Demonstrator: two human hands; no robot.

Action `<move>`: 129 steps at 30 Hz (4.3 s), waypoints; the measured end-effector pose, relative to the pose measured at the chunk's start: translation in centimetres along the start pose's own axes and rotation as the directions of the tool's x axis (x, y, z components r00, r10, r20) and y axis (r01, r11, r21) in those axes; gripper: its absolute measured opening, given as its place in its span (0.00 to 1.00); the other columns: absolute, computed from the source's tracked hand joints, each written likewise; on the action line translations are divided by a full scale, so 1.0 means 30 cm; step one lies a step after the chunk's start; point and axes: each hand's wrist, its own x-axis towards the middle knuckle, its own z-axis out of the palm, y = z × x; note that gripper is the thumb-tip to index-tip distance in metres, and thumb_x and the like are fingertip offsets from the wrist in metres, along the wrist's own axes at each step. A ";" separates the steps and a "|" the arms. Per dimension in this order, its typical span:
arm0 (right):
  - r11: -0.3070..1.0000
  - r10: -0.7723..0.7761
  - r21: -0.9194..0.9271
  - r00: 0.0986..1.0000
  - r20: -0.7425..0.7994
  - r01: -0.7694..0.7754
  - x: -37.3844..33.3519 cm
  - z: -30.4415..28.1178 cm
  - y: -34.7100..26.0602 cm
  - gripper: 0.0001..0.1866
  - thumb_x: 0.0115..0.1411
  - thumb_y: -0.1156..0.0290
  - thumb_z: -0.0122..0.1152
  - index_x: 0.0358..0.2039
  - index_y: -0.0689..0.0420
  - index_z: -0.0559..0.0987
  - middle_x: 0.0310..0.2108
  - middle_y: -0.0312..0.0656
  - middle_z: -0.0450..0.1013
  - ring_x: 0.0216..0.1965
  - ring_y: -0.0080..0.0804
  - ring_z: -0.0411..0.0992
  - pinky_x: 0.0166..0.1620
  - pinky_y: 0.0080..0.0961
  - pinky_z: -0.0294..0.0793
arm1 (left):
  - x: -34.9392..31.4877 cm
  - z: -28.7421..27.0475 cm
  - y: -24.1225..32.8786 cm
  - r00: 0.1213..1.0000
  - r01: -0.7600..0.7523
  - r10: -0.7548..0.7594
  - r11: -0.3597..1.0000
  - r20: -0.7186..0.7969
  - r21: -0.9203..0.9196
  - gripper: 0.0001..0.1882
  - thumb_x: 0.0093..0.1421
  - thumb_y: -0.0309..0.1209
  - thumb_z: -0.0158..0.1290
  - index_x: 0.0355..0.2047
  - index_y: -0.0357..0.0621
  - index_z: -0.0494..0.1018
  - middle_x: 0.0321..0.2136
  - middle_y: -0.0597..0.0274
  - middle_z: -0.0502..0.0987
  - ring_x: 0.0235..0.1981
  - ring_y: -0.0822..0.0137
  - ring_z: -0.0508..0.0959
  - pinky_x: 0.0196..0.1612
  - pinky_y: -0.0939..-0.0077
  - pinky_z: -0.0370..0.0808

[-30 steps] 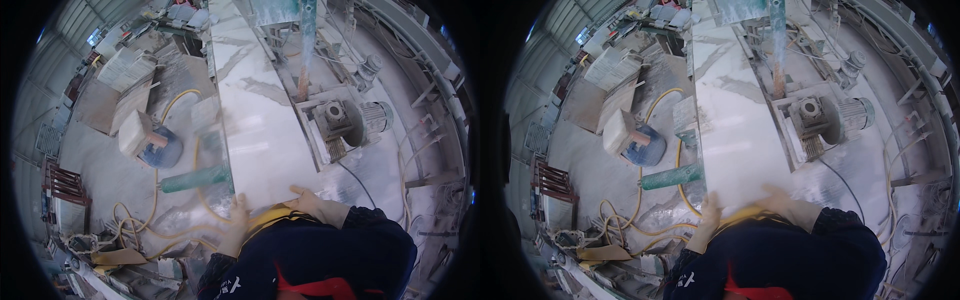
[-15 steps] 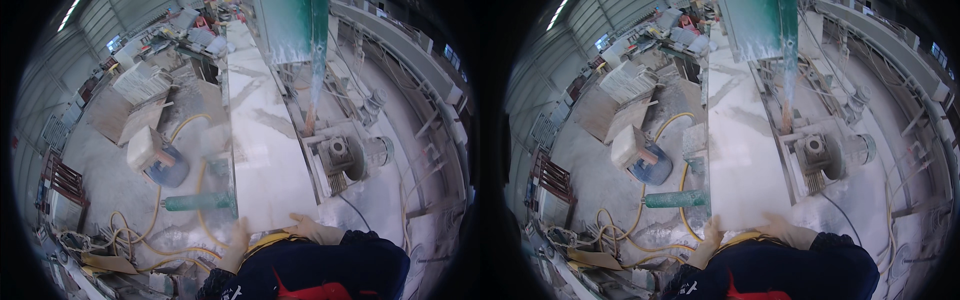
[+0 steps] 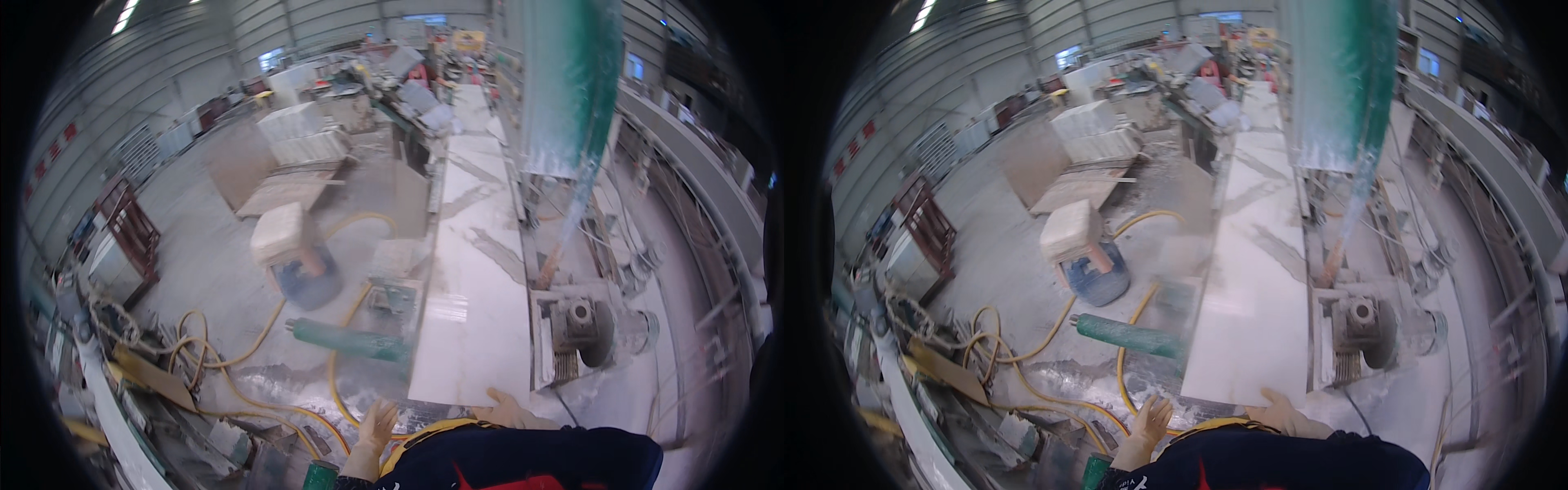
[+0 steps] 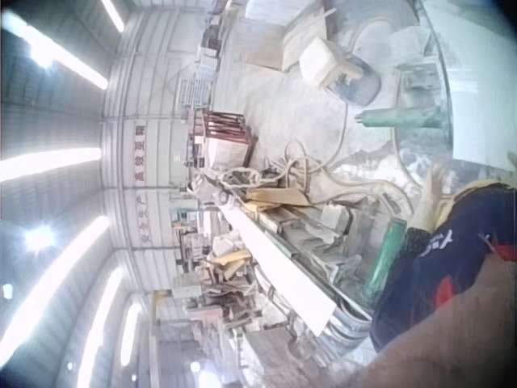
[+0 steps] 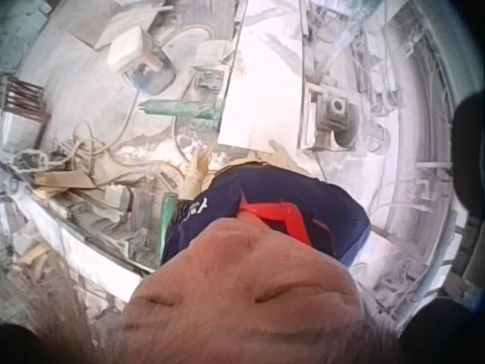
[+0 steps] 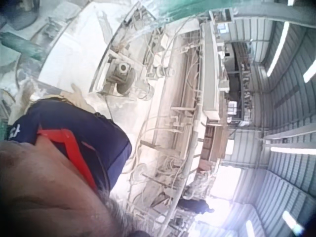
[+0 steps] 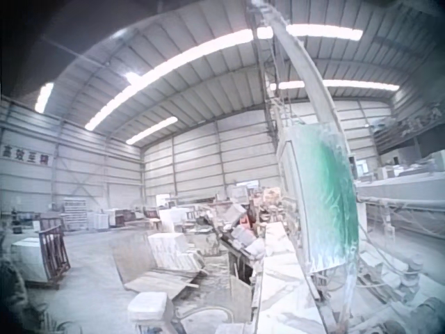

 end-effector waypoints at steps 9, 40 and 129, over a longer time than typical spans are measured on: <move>0.915 -0.320 -0.257 0.947 0.006 0.311 0.115 -0.126 -0.158 0.23 0.66 0.64 0.53 0.58 0.62 0.69 0.59 0.47 0.70 0.61 0.35 0.67 0.64 0.28 0.64 | -0.068 -0.677 -0.119 0.961 0.180 0.124 0.405 0.249 -0.897 0.22 0.72 0.40 0.37 0.62 0.47 0.63 0.65 0.47 0.64 0.66 0.52 0.63 0.67 0.59 0.61; 0.940 -0.308 -0.153 0.951 -0.003 0.304 0.140 -0.117 -0.120 0.26 0.67 0.70 0.56 0.62 0.65 0.63 0.65 0.49 0.62 0.67 0.43 0.60 0.68 0.37 0.65 | -0.484 -0.696 -0.323 0.847 -0.257 0.239 0.966 -0.475 0.029 0.26 0.71 0.47 0.40 0.64 0.49 0.62 0.66 0.50 0.62 0.66 0.48 0.62 0.65 0.57 0.61; 0.193 -0.552 -0.977 0.813 -0.188 -0.094 0.463 -0.266 0.254 0.20 0.73 0.54 0.39 0.50 0.55 0.72 0.54 0.45 0.74 0.55 0.46 0.73 0.53 0.44 0.73 | -1.278 -1.629 0.450 -0.144 0.360 0.913 0.408 -0.382 0.839 0.32 0.60 0.42 0.55 0.62 0.41 0.64 0.62 0.37 0.62 0.66 0.37 0.58 0.70 0.46 0.49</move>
